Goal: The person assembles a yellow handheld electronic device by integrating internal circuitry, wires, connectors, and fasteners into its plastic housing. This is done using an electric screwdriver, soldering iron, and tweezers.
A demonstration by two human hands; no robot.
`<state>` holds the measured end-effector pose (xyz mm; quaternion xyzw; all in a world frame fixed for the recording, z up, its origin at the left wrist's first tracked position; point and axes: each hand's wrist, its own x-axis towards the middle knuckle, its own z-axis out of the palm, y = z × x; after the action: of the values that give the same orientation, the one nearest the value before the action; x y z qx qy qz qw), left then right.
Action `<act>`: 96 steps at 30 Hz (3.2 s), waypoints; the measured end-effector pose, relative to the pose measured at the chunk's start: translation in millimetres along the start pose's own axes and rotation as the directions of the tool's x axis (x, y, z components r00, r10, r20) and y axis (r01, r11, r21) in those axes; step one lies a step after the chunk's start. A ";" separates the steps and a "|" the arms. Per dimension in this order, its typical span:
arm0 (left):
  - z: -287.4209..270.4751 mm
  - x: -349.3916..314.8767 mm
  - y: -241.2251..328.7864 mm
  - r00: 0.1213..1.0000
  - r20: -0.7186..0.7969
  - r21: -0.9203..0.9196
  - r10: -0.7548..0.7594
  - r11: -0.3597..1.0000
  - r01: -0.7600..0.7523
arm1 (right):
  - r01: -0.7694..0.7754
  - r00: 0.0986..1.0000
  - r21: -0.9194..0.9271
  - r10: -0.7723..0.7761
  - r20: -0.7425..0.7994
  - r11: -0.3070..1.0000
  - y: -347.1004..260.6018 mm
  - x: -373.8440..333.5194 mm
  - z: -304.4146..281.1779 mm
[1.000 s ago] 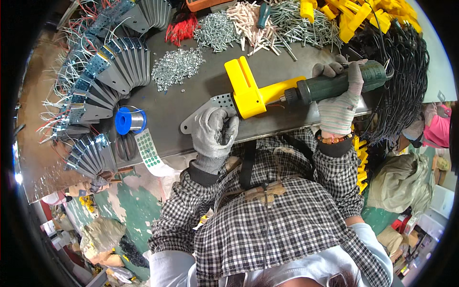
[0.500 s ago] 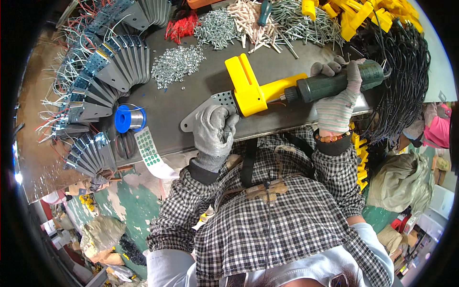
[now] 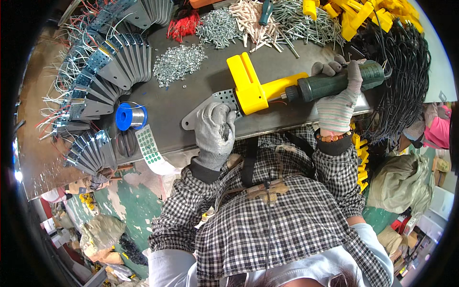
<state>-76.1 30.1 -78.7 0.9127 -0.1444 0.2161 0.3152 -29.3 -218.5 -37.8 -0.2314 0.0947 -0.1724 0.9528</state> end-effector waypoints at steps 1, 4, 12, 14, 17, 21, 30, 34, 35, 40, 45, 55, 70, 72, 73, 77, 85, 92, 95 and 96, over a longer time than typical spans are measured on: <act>-0.4 -0.6 0.2 1.000 -0.001 0.005 -0.009 1.000 0.009 | 0.001 1.000 0.008 -0.001 -0.012 1.000 0.1 -0.3 0.3; 2.8 -1.1 -2.6 1.000 0.003 0.009 -0.012 1.000 0.012 | 0.007 1.000 0.047 -0.005 -0.031 0.999 2.5 -2.9 6.9; 3.3 -1.3 -2.3 0.999 -0.030 0.024 0.022 0.999 -0.021 | 0.003 1.000 0.011 -0.003 0.003 1.000 2.8 -0.3 -4.0; 1.8 0.0 -1.4 0.999 -0.026 0.030 0.035 0.999 -0.034 | 0.003 1.000 0.012 -0.003 0.011 1.000 2.5 -1.1 -2.4; -4.1 -0.2 1.8 0.998 -0.020 -0.042 0.053 0.998 -0.054 | 0.017 0.999 -0.048 -0.019 -0.037 0.999 2.0 -3.1 2.0; -7.5 0.5 2.5 0.996 0.080 -0.106 -0.043 0.993 0.052 | 0.007 0.999 -0.040 -0.008 -0.039 0.999 1.1 -3.7 1.4; -1.6 -3.5 -3.6 0.998 0.020 -0.108 -0.054 0.993 0.056 | -0.010 1.000 0.027 0.011 -0.024 1.000 1.4 -5.0 5.8; -1.0 -3.4 -3.1 0.997 0.028 -0.104 -0.078 0.991 0.081 | -0.014 1.000 0.061 0.014 0.003 0.998 1.6 -6.1 7.4; -0.5 -3.2 -2.2 0.996 0.029 -0.104 -0.079 0.991 0.082 | -0.015 1.000 0.060 0.014 0.002 0.998 1.4 -5.5 5.6; -0.9 -0.3 -1.2 0.998 0.015 -0.131 -0.056 0.990 0.057 | -0.006 0.999 0.053 0.005 0.034 0.999 2.2 -3.6 -1.3; 1.6 0.6 -2.9 1.000 -0.022 -0.115 -0.002 0.993 0.000 | -0.015 1.000 0.061 0.014 0.025 0.998 2.9 -6.8 5.9; -0.3 5.0 2.2 0.999 0.017 -0.141 0.051 0.989 -0.048 | -0.020 0.999 0.051 0.022 -0.031 0.999 2.7 -5.6 6.1; 4.7 14.9 8.4 0.998 -0.012 -0.098 0.067 0.993 -0.068 | 0.042 0.998 -0.044 -0.043 -0.038 0.998 2.5 -11.2 9.5; 4.6 14.4 9.2 0.999 0.002 -0.093 0.046 0.995 -0.046 | 0.027 0.999 0.023 -0.028 0.037 0.999 2.7 -5.4 -2.0; 3.9 15.2 9.7 0.999 0.018 -0.087 0.028 0.996 -0.026 | 0.008 0.994 0.091 -0.018 0.111 0.996 2.6 -2.2 -6.4; 2.5 17.5 13.8 0.991 -0.063 -0.008 0.118 0.993 -0.119 | 0.050 0.978 0.016 -0.052 0.204 0.999 -1.2 -0.9 -6.2; -59.2 31.7 -13.0 0.977 0.206 0.241 0.047 0.966 -0.097 | 0.166 0.985 -0.766 -0.135 0.104 0.621 -71.7 21.6 50.0; -57.1 40.8 -6.7 0.893 0.442 0.314 0.079 0.919 -0.237 | 0.253 0.963 -0.967 -0.088 0.253 -0.007 -62.0 103.1 -3.5; -73.5 44.9 -6.3 0.835 0.547 0.139 0.069 0.975 -0.172 | 0.167 0.976 -0.757 -0.003 0.218 -0.631 -71.3 112.9 10.8; -74.4 52.7 -8.0 0.867 0.491 0.096 0.084 0.984 -0.150 | 0.170 0.961 -0.756 -0.062 0.268 -0.632 -75.7 106.0 24.5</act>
<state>-49.9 77.0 -4.5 0.9458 -0.2595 0.0083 0.1948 53.3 -311.1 8.9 -0.9680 0.1344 -0.1116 0.1802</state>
